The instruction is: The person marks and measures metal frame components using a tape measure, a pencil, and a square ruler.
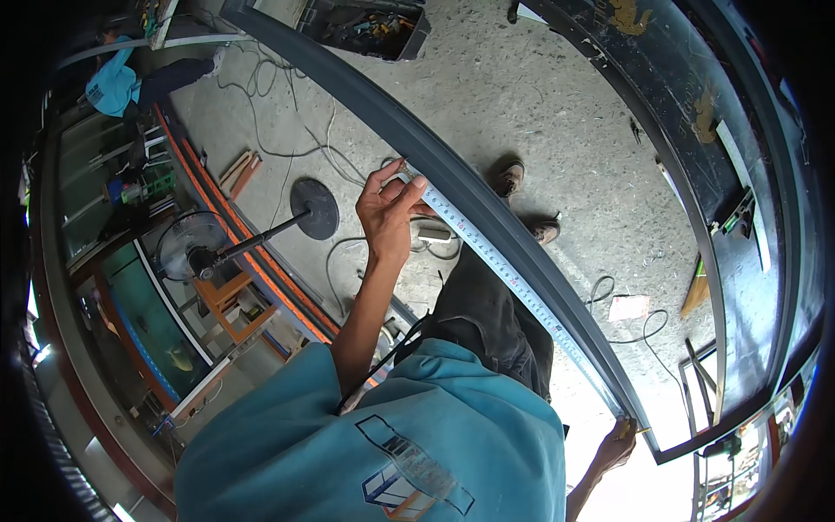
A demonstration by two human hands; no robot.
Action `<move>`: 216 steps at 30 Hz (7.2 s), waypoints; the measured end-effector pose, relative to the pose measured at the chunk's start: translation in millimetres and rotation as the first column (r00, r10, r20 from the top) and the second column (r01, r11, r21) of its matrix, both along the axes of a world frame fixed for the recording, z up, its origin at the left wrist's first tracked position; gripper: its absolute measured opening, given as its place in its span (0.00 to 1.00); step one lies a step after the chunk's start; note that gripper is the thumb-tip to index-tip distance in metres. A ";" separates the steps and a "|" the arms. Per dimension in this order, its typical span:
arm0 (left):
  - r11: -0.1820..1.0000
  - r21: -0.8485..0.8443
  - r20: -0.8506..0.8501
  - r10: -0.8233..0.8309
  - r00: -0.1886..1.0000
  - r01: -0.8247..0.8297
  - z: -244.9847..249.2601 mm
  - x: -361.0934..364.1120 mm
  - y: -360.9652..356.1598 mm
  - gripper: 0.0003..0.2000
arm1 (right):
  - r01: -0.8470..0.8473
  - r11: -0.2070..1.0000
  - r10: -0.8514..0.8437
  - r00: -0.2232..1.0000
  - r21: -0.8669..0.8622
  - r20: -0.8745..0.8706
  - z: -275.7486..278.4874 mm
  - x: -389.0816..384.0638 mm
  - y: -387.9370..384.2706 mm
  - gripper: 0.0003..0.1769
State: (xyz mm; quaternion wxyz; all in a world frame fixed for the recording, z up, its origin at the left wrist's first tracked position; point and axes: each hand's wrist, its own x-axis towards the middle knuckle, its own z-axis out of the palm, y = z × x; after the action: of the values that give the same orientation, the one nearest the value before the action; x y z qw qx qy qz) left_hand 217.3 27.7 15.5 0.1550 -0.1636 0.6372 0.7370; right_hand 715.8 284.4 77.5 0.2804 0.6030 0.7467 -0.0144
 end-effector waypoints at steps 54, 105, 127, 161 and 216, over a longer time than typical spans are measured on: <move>0.957 -0.118 -0.039 -0.273 0.961 0.266 -27.6 -56.5 -37.0 0.12 | 0.070 0.997 -0.052 0.903 0.026 -0.426 4.1 -31.3 -14.6 0.13; 0.935 -0.314 -0.099 -0.207 0.973 0.167 22.7 -475.5 -180.5 0.21 | -0.094 0.973 -0.014 0.886 -0.210 -0.464 39.8 -334.1 -125.3 0.16; 0.766 -0.535 0.189 -0.302 0.934 0.356 -31.6 -662.6 -275.0 0.16 | 0.007 0.983 -0.068 0.941 -0.181 -0.331 30.2 -363.1 -148.9 0.16; 0.792 -0.512 0.126 -0.315 0.941 0.333 -15.9 -631.5 -259.4 0.21 | -0.255 0.966 0.227 0.919 -0.045 -0.322 9.9 -381.9 -153.6 0.15; 0.929 -0.244 0.053 -0.275 0.960 0.279 -30.6 -610.0 -268.2 0.11 | -0.333 0.943 0.320 0.875 0.029 -0.364 9.3 -384.1 -168.0 0.16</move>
State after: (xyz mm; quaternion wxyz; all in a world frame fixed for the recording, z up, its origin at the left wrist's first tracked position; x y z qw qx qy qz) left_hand -392.8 -240.5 -15.1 0.2415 -0.0968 0.7397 0.6205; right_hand 331.7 116.4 86.8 0.1460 0.4503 0.8761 -0.0913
